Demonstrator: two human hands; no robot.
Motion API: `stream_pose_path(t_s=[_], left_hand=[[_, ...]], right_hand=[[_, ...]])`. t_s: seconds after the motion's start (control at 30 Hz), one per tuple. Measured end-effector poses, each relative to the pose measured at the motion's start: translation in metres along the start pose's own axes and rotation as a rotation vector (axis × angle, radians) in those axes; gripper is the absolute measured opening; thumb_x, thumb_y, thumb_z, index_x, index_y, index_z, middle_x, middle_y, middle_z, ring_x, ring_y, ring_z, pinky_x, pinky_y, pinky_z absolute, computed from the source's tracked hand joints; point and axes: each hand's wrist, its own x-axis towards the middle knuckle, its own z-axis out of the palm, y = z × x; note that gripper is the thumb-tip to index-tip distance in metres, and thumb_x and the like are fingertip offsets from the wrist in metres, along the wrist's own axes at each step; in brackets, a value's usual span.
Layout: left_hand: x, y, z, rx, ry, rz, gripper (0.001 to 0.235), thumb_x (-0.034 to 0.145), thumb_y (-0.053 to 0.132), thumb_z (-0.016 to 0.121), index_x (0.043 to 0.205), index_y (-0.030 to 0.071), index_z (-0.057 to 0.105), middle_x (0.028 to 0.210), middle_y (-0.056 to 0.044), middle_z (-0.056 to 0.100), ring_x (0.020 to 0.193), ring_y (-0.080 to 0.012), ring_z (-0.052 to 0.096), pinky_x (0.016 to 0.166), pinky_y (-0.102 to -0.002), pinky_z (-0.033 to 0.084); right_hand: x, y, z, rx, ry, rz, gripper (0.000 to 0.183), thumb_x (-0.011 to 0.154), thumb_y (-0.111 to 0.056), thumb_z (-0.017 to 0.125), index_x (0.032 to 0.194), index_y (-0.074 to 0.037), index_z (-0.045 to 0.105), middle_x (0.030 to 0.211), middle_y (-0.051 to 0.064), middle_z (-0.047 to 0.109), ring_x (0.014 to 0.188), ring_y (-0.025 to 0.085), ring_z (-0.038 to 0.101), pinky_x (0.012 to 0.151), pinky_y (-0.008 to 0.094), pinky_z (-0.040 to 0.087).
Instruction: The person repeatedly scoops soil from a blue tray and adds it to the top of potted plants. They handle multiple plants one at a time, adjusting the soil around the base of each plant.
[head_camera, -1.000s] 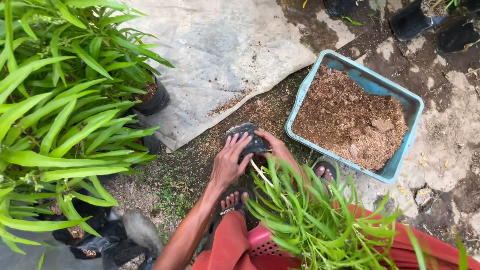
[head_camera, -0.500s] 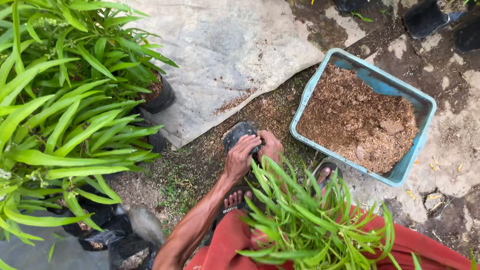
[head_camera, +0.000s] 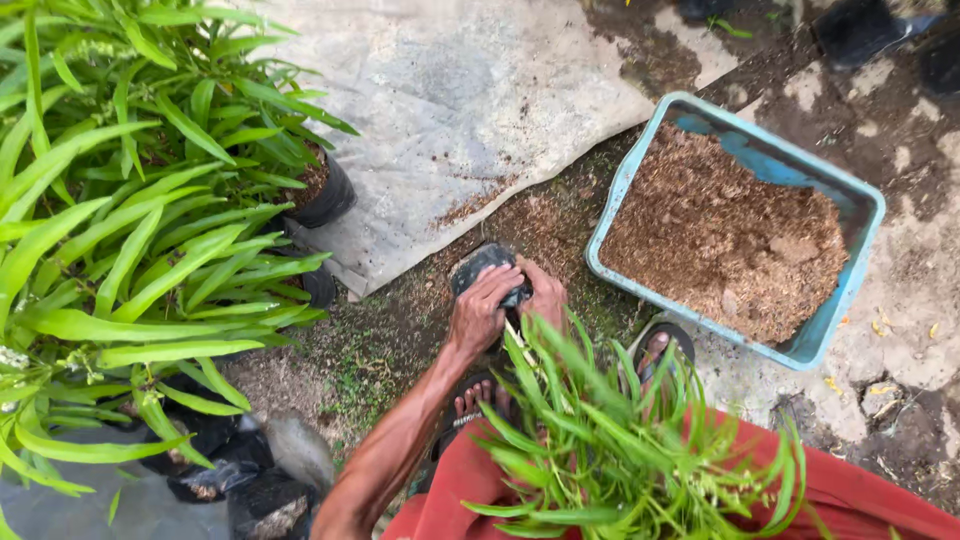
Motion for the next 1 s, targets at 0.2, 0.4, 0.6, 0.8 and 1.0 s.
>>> stream_pose_path(t_s=[0.2, 0.4, 0.6, 0.8, 1.0], left_hand=[[-0.007, -0.004, 0.008, 0.0, 0.034, 0.008, 0.052, 0.083, -0.008, 0.065, 0.131, 0.012, 0.067, 0.143, -0.009, 0.063, 0.135, -0.0265, 0.059, 0.121, -0.046, 0.043], [-0.033, 0.006, 0.009, -0.057, 0.212, -0.284, 0.062, 0.086, -0.013, 0.058, 0.142, 0.014, 0.062, 0.151, -0.009, 0.056, 0.144, -0.0371, 0.045, 0.116, -0.047, 0.038], [-0.027, 0.014, 0.023, -0.072, 0.227, -0.13, 0.062, 0.083, -0.015, 0.056, 0.139, 0.012, 0.064, 0.147, -0.007, 0.061, 0.143, -0.0305, 0.052, 0.123, -0.049, 0.037], [-0.032, 0.016, 0.026, -0.106, 0.275, -0.117, 0.055, 0.083, -0.015, 0.057, 0.13, 0.012, 0.069, 0.139, -0.009, 0.067, 0.137, -0.0248, 0.06, 0.122, -0.045, 0.044], [-0.014, 0.003, -0.007, -0.068, 0.21, -0.193, 0.057, 0.085, -0.007, 0.062, 0.141, 0.007, 0.065, 0.152, -0.009, 0.056, 0.134, -0.0275, 0.061, 0.112, -0.042, 0.046]], right_hand=[[-0.004, 0.001, -0.004, -0.071, -0.088, 0.356, 0.04, 0.085, -0.009, 0.062, 0.125, -0.013, 0.066, 0.099, 0.016, 0.077, 0.085, 0.03, 0.075, 0.077, 0.042, 0.058], [0.019, -0.002, -0.047, 0.077, -0.37, 0.193, 0.053, 0.076, -0.01, 0.073, 0.127, -0.008, 0.059, 0.116, 0.016, 0.073, 0.104, 0.027, 0.072, 0.092, 0.037, 0.055], [0.021, -0.017, -0.041, -0.08, -0.192, -0.302, 0.081, 0.068, -0.024, 0.089, 0.135, 0.002, 0.051, 0.136, 0.023, 0.058, 0.124, 0.04, 0.059, 0.104, 0.046, 0.047], [0.003, -0.015, -0.01, -0.113, -0.11, -0.143, 0.052, 0.083, -0.018, 0.08, 0.129, -0.005, 0.06, 0.138, 0.015, 0.064, 0.122, 0.033, 0.067, 0.101, 0.036, 0.056], [0.031, 0.017, -0.006, 0.25, -0.191, -0.147, 0.071, 0.08, -0.029, 0.088, 0.134, -0.001, 0.052, 0.134, 0.019, 0.063, 0.121, 0.033, 0.065, 0.103, 0.043, 0.053]])
